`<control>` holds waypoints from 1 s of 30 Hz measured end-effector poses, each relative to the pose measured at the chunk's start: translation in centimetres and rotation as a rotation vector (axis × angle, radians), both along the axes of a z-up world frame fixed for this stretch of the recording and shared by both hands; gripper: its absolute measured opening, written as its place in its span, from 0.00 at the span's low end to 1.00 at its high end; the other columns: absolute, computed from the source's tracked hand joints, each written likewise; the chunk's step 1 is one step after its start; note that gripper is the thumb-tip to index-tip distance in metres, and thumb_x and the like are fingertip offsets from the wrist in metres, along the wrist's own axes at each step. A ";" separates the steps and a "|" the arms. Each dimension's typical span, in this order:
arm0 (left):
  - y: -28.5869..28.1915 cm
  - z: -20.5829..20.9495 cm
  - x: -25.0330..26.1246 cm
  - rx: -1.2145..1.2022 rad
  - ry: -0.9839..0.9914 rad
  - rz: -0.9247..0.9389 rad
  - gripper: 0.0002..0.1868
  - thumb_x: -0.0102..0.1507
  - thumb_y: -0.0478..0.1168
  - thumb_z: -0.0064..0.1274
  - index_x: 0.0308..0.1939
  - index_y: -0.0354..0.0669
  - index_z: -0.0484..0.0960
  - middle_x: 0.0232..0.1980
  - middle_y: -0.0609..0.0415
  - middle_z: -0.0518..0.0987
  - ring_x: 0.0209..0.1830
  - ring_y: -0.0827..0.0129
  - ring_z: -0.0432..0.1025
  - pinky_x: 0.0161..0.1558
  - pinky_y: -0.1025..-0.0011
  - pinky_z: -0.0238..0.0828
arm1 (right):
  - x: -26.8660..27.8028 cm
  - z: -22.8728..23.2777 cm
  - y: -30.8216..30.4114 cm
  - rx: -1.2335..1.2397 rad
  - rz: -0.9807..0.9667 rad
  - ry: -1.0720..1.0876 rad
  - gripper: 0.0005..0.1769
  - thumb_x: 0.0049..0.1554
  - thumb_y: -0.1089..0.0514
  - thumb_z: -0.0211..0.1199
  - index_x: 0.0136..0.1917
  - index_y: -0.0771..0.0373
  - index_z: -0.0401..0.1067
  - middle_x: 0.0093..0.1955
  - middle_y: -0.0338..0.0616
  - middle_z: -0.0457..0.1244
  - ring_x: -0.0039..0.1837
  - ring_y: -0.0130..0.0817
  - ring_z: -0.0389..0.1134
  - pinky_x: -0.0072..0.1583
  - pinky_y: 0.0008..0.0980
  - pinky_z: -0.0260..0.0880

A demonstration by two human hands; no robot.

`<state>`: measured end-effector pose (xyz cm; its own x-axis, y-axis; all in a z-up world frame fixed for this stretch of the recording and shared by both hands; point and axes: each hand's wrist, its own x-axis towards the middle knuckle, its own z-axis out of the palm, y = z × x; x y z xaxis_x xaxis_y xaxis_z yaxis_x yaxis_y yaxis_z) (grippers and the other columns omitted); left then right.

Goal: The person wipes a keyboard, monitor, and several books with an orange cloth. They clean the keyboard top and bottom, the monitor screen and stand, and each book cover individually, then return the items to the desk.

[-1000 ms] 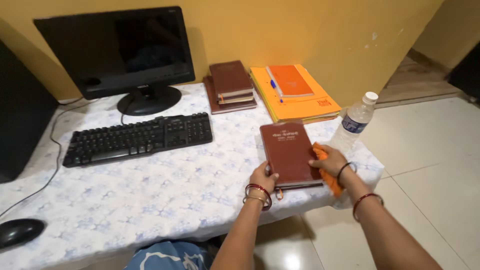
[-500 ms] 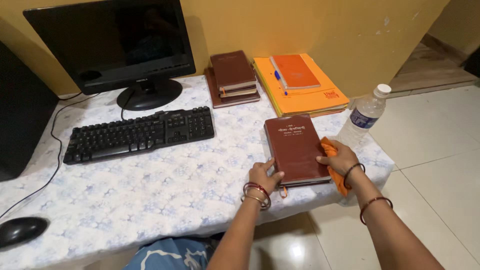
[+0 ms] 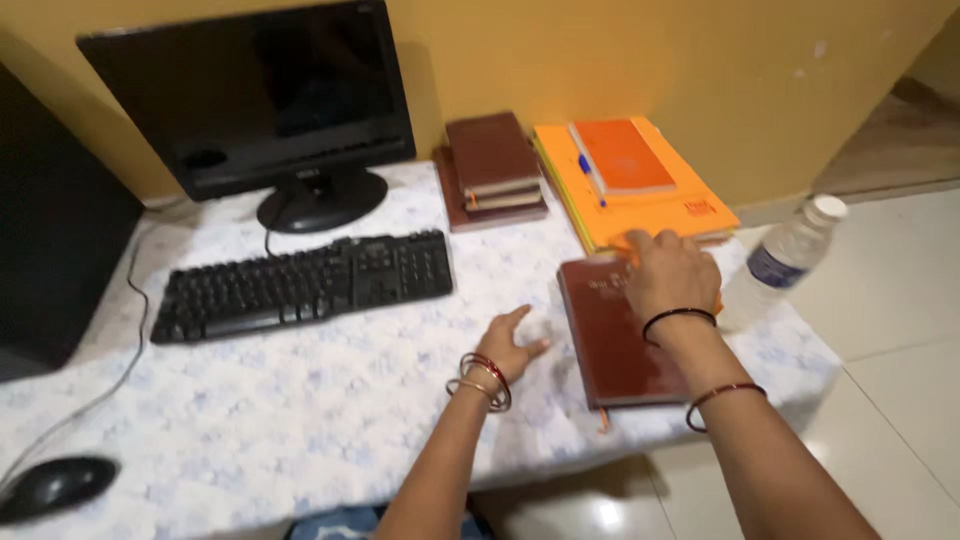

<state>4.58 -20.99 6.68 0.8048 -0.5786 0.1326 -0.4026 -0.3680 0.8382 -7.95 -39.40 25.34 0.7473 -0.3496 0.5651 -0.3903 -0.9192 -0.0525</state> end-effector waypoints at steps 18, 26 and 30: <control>-3.7 -0.6 12.5 -0.044 0.016 0.336 0.42 0.56 0.44 0.65 0.70 0.35 0.65 0.69 0.37 0.68 0.65 0.47 0.69 0.65 0.60 0.65 | 22.0 -14.5 -6.6 1.128 0.517 -0.365 0.24 0.60 0.55 0.65 0.67 0.66 0.69 0.60 0.45 0.68 0.61 0.35 0.69 0.60 0.33 0.69; -5.2 -0.5 17.6 -0.306 -0.114 0.478 0.47 0.56 0.36 0.63 0.74 0.29 0.54 0.72 0.32 0.61 0.67 0.46 0.67 0.63 0.61 0.69 | 24.8 -15.8 -9.3 1.703 0.158 -0.487 0.16 0.59 0.57 0.63 0.59 0.63 0.71 0.49 0.41 0.68 0.45 0.31 0.68 0.46 0.33 0.69; -6.7 0.3 21.0 -0.418 0.078 0.554 0.43 0.58 0.39 0.62 0.72 0.31 0.56 0.67 0.37 0.66 0.63 0.54 0.71 0.59 0.64 0.73 | 24.6 -15.7 -8.9 1.704 0.273 -0.470 0.15 0.59 0.58 0.63 0.59 0.62 0.72 0.49 0.38 0.69 0.47 0.27 0.71 0.48 0.28 0.71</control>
